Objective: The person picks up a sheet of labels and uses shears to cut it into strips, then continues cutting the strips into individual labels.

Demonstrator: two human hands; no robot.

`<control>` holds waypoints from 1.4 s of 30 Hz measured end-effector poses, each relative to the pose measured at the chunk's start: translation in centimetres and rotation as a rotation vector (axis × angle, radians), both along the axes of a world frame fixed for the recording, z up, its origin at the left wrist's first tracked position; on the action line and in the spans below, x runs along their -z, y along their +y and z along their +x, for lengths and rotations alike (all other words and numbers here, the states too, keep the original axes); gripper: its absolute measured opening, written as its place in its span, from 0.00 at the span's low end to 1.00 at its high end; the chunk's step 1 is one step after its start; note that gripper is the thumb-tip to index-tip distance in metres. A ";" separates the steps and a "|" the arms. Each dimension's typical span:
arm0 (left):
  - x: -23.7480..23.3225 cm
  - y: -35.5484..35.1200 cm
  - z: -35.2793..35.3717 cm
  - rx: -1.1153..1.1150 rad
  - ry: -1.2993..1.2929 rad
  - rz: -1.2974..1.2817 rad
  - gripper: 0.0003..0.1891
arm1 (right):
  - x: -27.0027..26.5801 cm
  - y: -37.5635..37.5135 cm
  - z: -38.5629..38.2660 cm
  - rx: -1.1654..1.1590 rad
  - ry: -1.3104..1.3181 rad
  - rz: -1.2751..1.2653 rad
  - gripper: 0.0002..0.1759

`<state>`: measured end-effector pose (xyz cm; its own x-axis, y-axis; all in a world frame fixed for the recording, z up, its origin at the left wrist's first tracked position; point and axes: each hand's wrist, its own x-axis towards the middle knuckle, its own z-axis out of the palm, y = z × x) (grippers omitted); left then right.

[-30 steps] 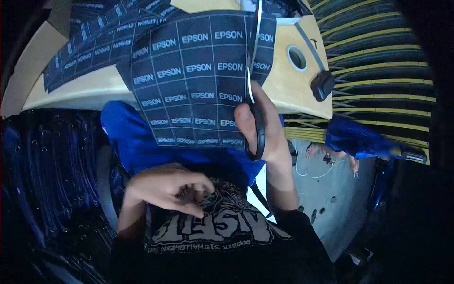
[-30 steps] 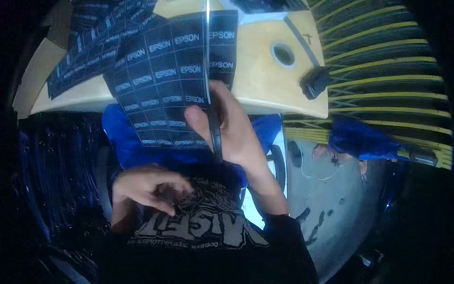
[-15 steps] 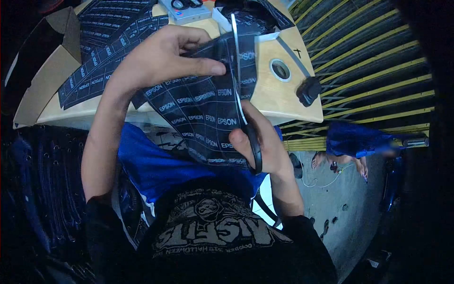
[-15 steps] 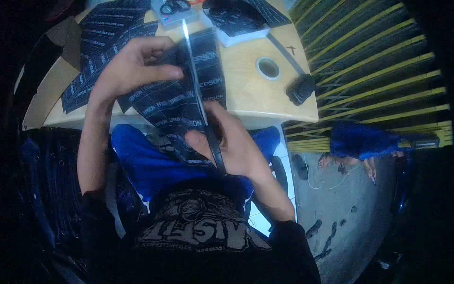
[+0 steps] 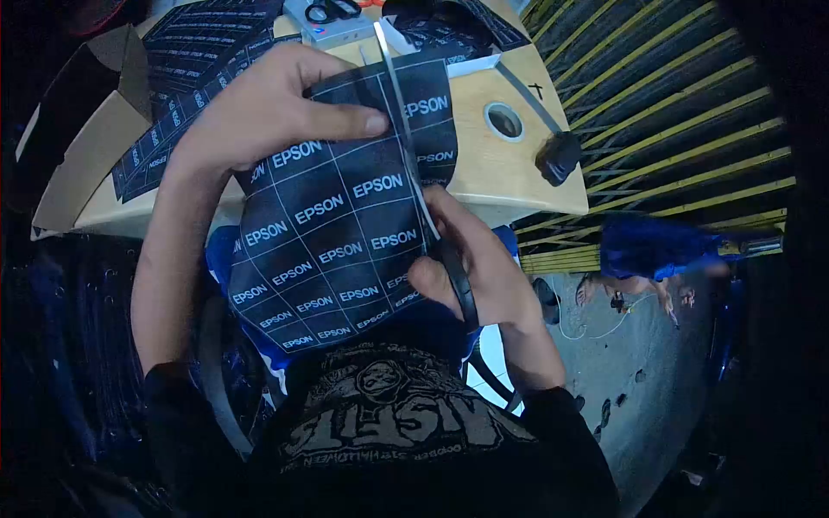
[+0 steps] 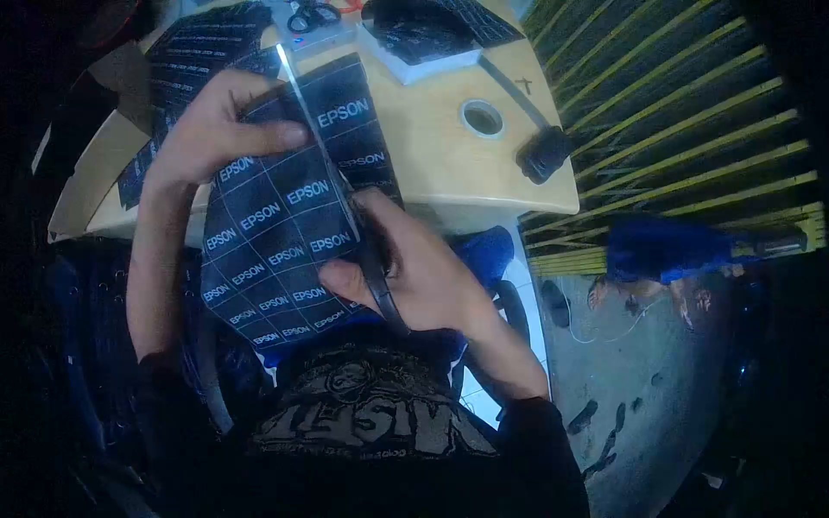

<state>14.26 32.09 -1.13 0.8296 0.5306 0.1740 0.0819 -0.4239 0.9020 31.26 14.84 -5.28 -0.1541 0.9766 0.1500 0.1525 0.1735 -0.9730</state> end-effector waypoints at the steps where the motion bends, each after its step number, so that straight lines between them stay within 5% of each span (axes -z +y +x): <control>1: -0.1 0.0 -0.1 0.005 0.042 -0.014 0.11 | 0.0 0.0 0.0 -0.012 0.006 0.009 0.31; 10: -0.7 -0.3 -0.8 -0.011 0.045 -0.061 0.11 | -1.0 0.1 -0.3 0.014 -0.040 -0.143 0.31; 20: -0.7 -0.1 -0.9 0.015 0.052 0.016 0.11 | -0.7 0.3 -0.8 -0.005 0.109 -0.061 0.29; 42: -0.7 -0.2 -1.2 -0.017 0.023 0.049 0.11 | -1.4 0.8 -0.6 -0.003 -0.013 -0.046 0.31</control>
